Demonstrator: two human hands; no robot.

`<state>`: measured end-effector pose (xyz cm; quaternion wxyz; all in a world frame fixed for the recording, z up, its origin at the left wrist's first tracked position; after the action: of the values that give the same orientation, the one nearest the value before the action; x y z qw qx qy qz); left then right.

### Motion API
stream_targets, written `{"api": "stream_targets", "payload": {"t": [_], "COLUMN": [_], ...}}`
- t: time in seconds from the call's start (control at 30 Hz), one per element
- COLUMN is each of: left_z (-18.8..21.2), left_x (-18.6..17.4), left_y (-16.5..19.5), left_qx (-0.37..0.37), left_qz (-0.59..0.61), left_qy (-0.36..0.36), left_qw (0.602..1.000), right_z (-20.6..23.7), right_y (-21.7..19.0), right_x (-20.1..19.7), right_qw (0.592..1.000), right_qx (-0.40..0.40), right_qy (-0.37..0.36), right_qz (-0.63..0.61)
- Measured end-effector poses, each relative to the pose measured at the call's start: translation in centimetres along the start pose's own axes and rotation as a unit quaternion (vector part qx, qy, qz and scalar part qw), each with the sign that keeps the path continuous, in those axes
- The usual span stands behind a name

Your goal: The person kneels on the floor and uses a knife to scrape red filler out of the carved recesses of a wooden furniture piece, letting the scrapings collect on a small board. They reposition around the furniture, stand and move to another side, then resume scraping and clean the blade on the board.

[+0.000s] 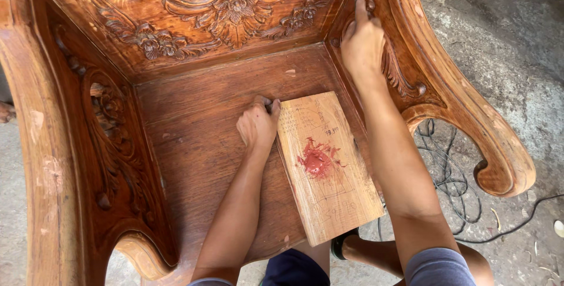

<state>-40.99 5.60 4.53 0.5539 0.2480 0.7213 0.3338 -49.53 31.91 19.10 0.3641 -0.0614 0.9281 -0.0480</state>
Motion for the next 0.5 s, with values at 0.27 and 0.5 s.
{"api": "stream_targets", "payload": {"t": [0.27,0.5], "left_z": [0.0,0.0], "left_x": [0.4,-0.3], "left_y": [-0.1,0.7], "left_qx": [-0.007,-0.008], "left_qz": [-0.008,-0.015], "left_qy": [-0.005,0.005], "left_qw": [1.0,1.0], "right_z": [-0.9,6.0], "right_y": [-1.1,-2.3], "right_x": [-1.3,3.7], "right_qw": [1.0,0.762], "right_qx": [0.013,0.422], "right_qy": [0.001,-0.056], "right_qz": [-0.01,-0.488]}}
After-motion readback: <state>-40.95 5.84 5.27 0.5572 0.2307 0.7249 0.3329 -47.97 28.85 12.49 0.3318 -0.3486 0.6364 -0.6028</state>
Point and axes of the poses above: each hand's wrist, its own z-axis away from the middle knuckle, its own x-axis out of the palm, y = z × x, the point moved 7 cm from there along -z, towards the middle knuckle, and after that the axes turned 4 degrees about y, right-handed, at the moved point
